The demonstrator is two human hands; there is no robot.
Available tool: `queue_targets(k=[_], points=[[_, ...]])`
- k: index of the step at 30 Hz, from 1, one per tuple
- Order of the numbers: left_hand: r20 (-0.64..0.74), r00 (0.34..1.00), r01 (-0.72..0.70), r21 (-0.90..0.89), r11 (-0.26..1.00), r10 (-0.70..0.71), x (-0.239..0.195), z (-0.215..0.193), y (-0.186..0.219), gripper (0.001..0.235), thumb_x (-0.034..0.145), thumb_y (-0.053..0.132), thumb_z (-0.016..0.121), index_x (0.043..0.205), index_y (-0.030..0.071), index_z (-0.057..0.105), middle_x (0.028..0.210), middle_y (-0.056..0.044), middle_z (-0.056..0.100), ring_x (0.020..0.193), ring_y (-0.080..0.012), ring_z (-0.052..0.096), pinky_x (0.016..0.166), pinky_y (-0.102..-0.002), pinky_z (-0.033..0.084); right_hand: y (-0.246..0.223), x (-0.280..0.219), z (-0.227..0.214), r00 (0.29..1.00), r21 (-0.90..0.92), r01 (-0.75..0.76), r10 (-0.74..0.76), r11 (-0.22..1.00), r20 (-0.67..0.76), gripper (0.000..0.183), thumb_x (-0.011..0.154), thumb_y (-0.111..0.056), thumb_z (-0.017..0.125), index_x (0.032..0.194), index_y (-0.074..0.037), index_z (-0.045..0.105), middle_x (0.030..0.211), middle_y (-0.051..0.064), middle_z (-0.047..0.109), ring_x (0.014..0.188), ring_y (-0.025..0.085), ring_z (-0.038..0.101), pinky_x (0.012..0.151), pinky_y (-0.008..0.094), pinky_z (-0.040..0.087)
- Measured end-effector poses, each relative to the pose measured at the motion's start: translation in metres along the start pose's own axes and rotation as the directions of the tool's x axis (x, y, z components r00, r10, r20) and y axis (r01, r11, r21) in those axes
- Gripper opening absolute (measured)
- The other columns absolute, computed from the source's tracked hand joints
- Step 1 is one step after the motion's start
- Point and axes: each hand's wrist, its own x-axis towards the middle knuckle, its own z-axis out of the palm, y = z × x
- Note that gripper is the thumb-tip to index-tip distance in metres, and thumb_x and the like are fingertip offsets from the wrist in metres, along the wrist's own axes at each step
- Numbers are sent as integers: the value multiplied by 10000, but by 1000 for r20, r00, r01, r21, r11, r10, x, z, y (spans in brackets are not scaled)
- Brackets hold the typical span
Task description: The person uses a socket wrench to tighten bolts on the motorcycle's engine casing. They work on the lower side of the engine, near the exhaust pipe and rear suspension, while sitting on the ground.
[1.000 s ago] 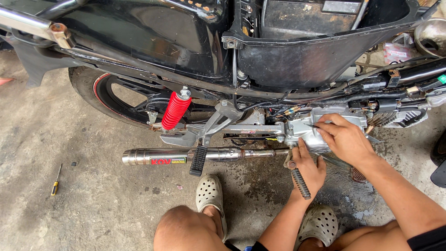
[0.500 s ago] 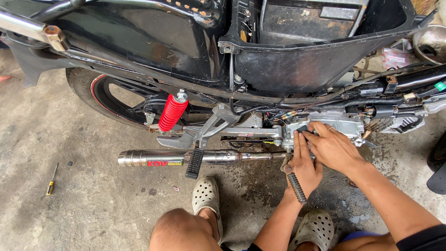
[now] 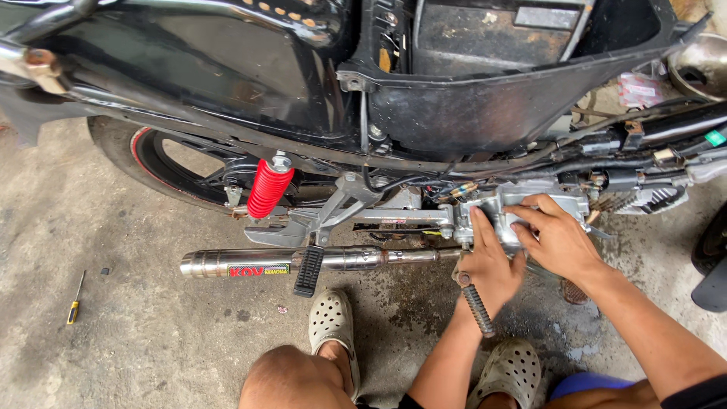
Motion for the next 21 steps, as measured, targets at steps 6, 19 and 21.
queue_targets(k=[6,19,21], points=[[-158,986,-79,-181,980,50,-3,27,-4,787,1047,328,389,1559,-132,5,1671,-350,-23,473,-270,502,410,-382,418,1,3,6,999,58,1,2,998,-54,374,956,-269,630,1308,-173,709,1273,61,608,810,272,711,836,479,577],[-134,988,83,-8,997,-83,-12,18,12,743,1008,422,395,1610,27,210,1703,-223,106,877,-471,693,824,-567,486,-2,-9,-3,999,90,-36,35,995,15,409,888,-206,694,1297,-197,706,1341,43,592,818,285,745,821,449,602],[-161,981,107,2,994,-105,-19,13,23,723,997,402,415,1599,30,267,1692,-223,181,764,-478,720,765,-521,523,-2,-11,-2,998,113,-65,68,991,-17,409,841,-209,738,1250,-208,739,1326,33,626,883,310,760,780,440,634]])
